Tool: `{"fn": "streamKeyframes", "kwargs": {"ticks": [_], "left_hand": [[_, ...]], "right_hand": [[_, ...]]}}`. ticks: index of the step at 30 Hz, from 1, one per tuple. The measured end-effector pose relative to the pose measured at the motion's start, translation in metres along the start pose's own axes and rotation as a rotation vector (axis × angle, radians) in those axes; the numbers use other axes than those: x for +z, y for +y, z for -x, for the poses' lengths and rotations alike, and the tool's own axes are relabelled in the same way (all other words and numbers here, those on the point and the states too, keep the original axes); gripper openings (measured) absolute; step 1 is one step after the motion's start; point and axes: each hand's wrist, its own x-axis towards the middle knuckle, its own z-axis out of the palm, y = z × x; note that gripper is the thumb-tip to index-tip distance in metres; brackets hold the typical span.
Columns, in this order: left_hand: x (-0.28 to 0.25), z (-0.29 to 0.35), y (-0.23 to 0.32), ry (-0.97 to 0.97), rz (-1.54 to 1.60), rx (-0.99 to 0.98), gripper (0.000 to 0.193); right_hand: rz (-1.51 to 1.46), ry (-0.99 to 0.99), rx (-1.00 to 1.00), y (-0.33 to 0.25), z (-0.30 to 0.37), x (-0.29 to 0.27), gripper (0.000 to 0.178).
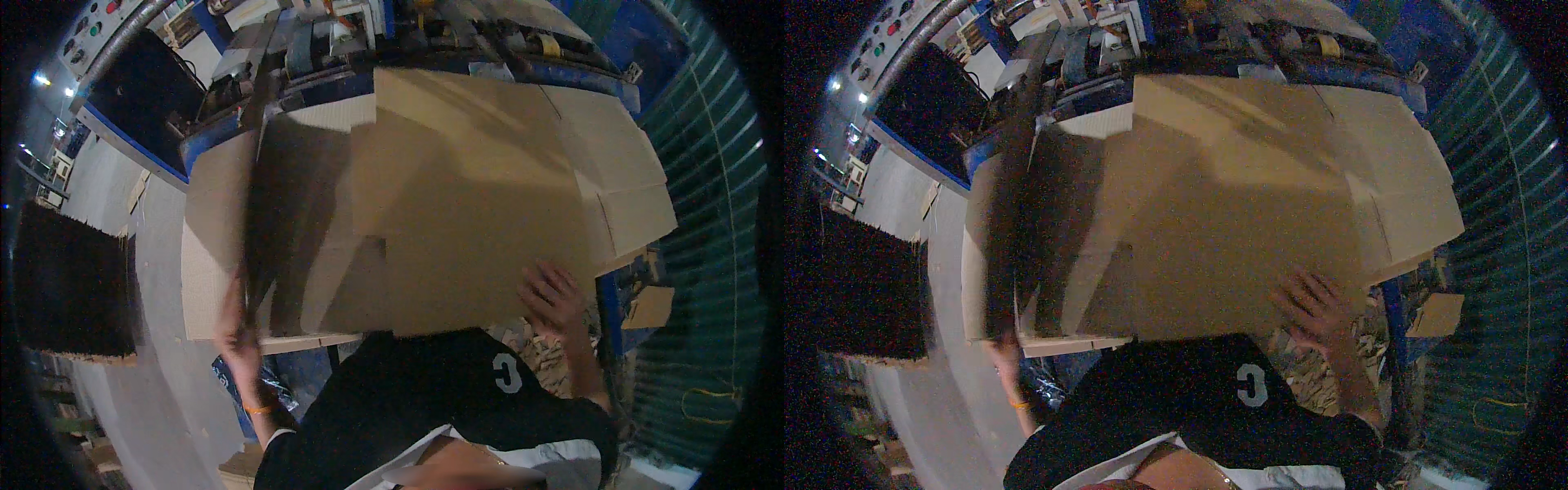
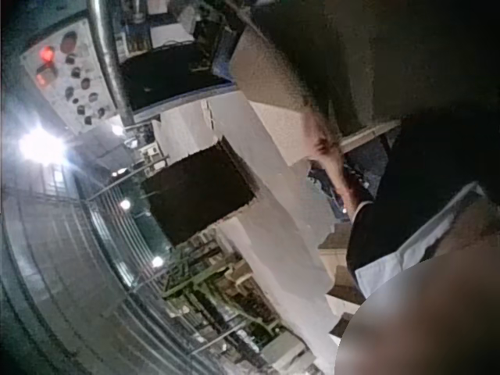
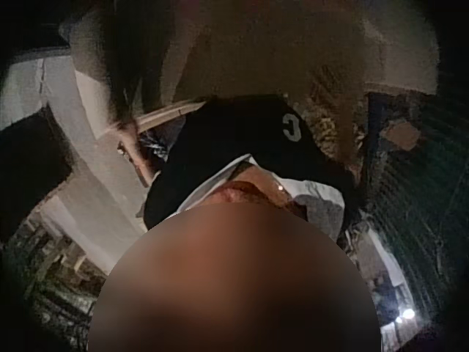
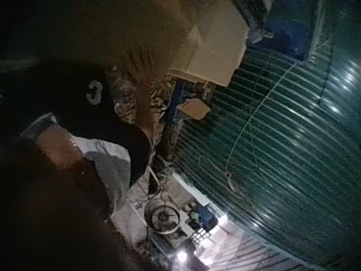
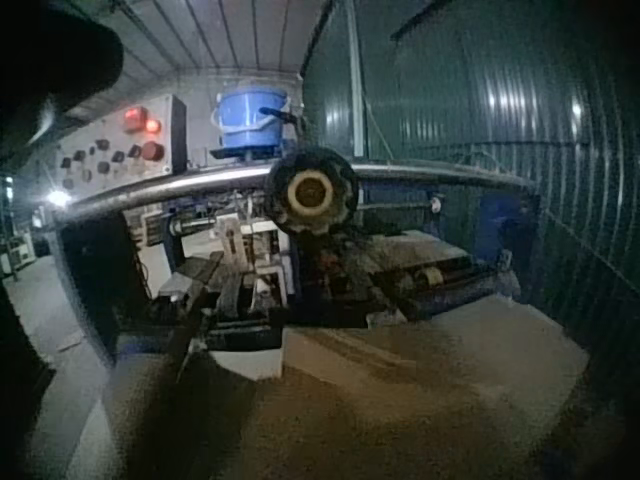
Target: The person repeatedly picks up flat cardboard sheets from a stack and places them onto a machine table, aligning them by hand. The person handles the sheets one at a time and continues stacking them throughout the clip.
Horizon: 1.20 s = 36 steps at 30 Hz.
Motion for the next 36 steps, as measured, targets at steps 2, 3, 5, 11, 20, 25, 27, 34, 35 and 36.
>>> {"fn": "streamKeyframes", "kwargs": {"ticks": [2,3,5,11,20,25,27,34,35,36], "left_hand": [[0.033,-0.010,0.013,-0.410,-0.371,0.319,0.047],[0.044,-0.014,0.019,-0.625,-0.630,0.429,0.049],[0.059,-0.019,0.029,-0.701,-0.655,0.489,0.051],[0.071,-0.039,0.028,-0.755,-0.718,0.489,0.051],[0.126,-0.135,-0.028,-0.524,-0.386,0.544,0.041],[0.177,-0.219,-0.046,-0.378,-0.547,0.663,0.051],[0.192,-0.234,-0.036,-0.238,-0.728,0.736,0.058],[0.044,-0.170,-0.041,0.047,-0.570,0.327,0.062],[0.007,-0.145,-0.054,0.190,-0.144,0.238,0.057],[-0.016,-0.130,-0.072,0.313,0.134,0.167,0.054]], "right_hand": [[0.004,-0.140,-0.053,0.005,-0.014,0.001,0.041],[0.000,-0.103,-0.072,0.008,-0.020,0.000,0.042],[0.001,-0.084,-0.101,0.016,-0.032,0.001,0.044],[-0.045,-0.117,-0.150,0.050,-0.061,0.020,0.056],[0.047,-0.295,0.051,0.121,-0.170,0.049,0.074],[0.017,-0.224,0.281,0.153,-0.230,0.087,0.069],[0.115,-0.163,0.331,0.152,-0.236,0.094,0.065],[0.036,-0.031,0.903,0.170,-0.088,0.009,0.063],[0.126,0.123,1.059,0.169,-0.055,0.000,0.062],[0.227,0.420,1.223,0.170,-0.021,-0.007,0.061]]}}
